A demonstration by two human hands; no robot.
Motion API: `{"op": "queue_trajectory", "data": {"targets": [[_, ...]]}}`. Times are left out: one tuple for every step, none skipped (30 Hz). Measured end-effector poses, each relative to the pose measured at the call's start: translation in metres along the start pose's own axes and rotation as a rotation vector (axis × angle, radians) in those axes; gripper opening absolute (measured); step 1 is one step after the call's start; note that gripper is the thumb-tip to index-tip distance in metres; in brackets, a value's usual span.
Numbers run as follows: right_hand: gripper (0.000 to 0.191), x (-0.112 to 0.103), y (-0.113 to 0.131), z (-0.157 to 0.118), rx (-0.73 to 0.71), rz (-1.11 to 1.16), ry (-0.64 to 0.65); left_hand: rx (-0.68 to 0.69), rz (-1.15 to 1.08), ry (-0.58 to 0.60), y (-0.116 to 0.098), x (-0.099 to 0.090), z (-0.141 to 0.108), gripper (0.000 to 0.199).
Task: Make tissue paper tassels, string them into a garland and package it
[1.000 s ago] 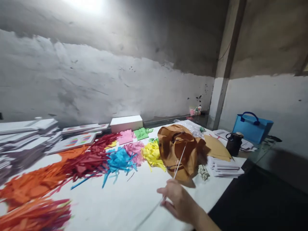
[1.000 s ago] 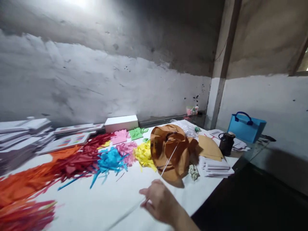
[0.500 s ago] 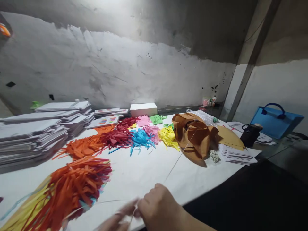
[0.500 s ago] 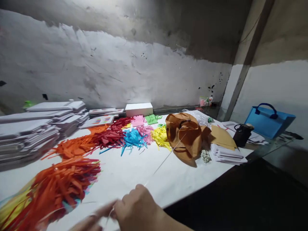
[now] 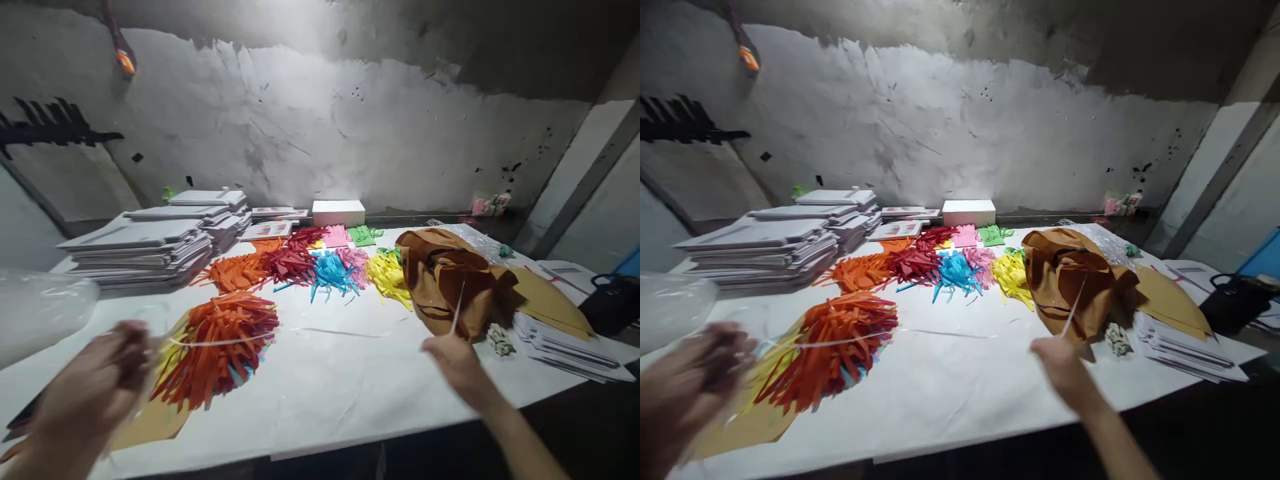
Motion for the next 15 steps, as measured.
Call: {"op": "queue_trajectory", "data": {"targets": [[0.038, 0.019, 0.039, 0.007, -0.066, 0.014, 0.047, -0.073, 0.021, 0.146, 0.018, 0.029, -0.009, 0.025], [0.035, 0.038, 0.078, 0.014, -0.136, 0.028, 0.104, -0.110, 0.081, 0.325, 0.036, 0.061, -0.024, 0.024], [0.029, 0.053, 0.113, 0.021, -0.213, 0.040, 0.153, -0.136, 0.175, 0.534, 0.054, 0.095, -0.043, 0.026], [0.026, 0.062, 0.137, 0.028, -0.244, 0.041, 0.182, -0.165, 0.277, 0.749, 0.073, 0.125, -0.067, 0.033], [0.021, 0.067, 0.153, 0.035, -0.270, 0.044, 0.224, -0.207, 0.362, 0.972, 0.091, 0.150, -0.092, 0.043], [0.019, 0.069, 0.157, 0.042, -0.258, 0.058, 0.289, -0.237, 0.438, 1.173, 0.106, 0.168, -0.116, 0.049], [0.019, 0.064, 0.149, 0.047, -0.200, 0.088, 0.325, -0.241, 0.497, 1.273, 0.115, 0.176, -0.129, 0.051], [0.020, 0.057, 0.134, 0.050, -0.133, 0.138, 0.356, -0.243, 0.538, 1.331, 0.120, 0.178, -0.135, 0.054], [0.023, 0.047, 0.112, 0.049, -0.049, 0.197, 0.361, -0.237, 0.556, 1.326, 0.121, 0.176, -0.131, 0.056], [0.027, 0.036, 0.086, 0.044, 0.036, 0.257, 0.356, -0.233, 0.549, 1.279, 0.119, 0.171, -0.120, 0.057], [0.030, 0.026, 0.059, 0.036, 0.119, 0.323, 0.345, -0.233, 0.525, 1.217, 0.115, 0.163, -0.104, 0.058], [0.032, 0.017, 0.031, 0.023, 0.197, 0.371, 0.324, -0.237, 0.493, 1.148, 0.110, 0.155, -0.085, 0.059], [0.036, 0.007, 0.004, 0.008, 0.248, 0.368, 0.293, -0.240, 0.464, 1.087, 0.105, 0.146, -0.066, 0.057], [0.035, 0.001, -0.023, -0.011, 0.297, 0.363, 0.299, -0.230, 0.450, 1.027, 0.099, 0.139, -0.047, 0.056], [0.034, -0.009, -0.052, -0.031, 0.364, 0.334, 0.268, -0.207, 0.444, 0.964, 0.093, 0.132, -0.028, 0.056]]}}
Point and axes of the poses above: each hand's wrist, its own z-axis towards the middle knuckle, its own x-axis out of the palm, y = z × x, the point moved 8 cm from there along z, towards the middle knuckle, and after that the axes turned 9 degrees about y, right-handed, at the moved point
